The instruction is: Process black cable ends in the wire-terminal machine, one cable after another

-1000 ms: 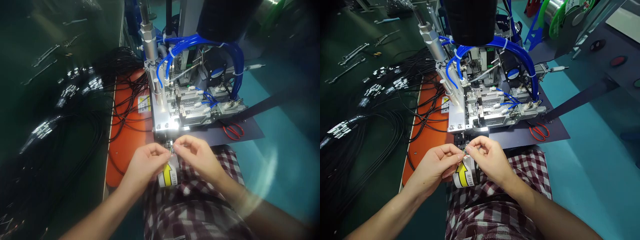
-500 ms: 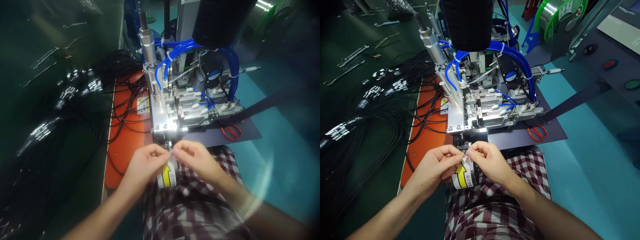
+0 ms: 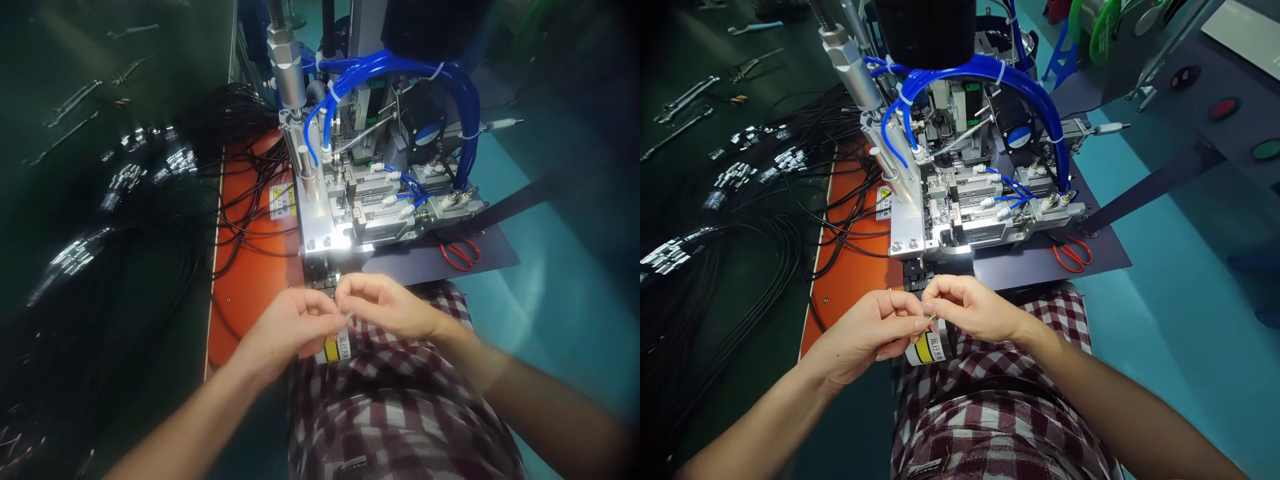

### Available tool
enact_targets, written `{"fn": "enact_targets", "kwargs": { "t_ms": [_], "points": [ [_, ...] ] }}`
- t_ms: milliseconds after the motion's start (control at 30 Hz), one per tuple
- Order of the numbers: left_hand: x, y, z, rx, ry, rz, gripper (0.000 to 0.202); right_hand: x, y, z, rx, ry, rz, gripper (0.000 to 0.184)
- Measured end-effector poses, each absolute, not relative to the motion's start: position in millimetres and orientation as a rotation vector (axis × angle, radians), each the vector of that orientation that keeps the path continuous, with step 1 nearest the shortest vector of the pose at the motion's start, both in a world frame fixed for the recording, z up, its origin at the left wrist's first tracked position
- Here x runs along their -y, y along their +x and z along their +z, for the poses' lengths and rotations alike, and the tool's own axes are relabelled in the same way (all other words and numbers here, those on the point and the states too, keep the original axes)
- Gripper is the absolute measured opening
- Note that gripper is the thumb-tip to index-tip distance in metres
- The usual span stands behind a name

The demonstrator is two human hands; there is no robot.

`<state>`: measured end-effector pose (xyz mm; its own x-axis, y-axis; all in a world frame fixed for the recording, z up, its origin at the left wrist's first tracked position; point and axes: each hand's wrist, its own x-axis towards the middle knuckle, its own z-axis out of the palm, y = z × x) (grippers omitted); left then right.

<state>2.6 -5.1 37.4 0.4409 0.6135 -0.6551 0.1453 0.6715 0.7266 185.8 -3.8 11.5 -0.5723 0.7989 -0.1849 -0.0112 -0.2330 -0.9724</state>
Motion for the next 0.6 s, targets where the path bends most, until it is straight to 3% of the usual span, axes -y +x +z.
{"fn": "enact_targets", "kwargs": {
  "t_ms": [300, 600],
  "points": [
    [10.4, 9.2, 40.5, -1.291, 0.836, 0.497, 0.018, 7.1, 183.7, 15.8, 1.281, -1.184, 1.697, 0.024],
    [11.7, 7.1, 37.9, -1.287, 0.885, 0.528, 0.02, 18.7, 176.0, 19.6, 1.507, -1.342, 1.282, 0.007]
  ]
}}
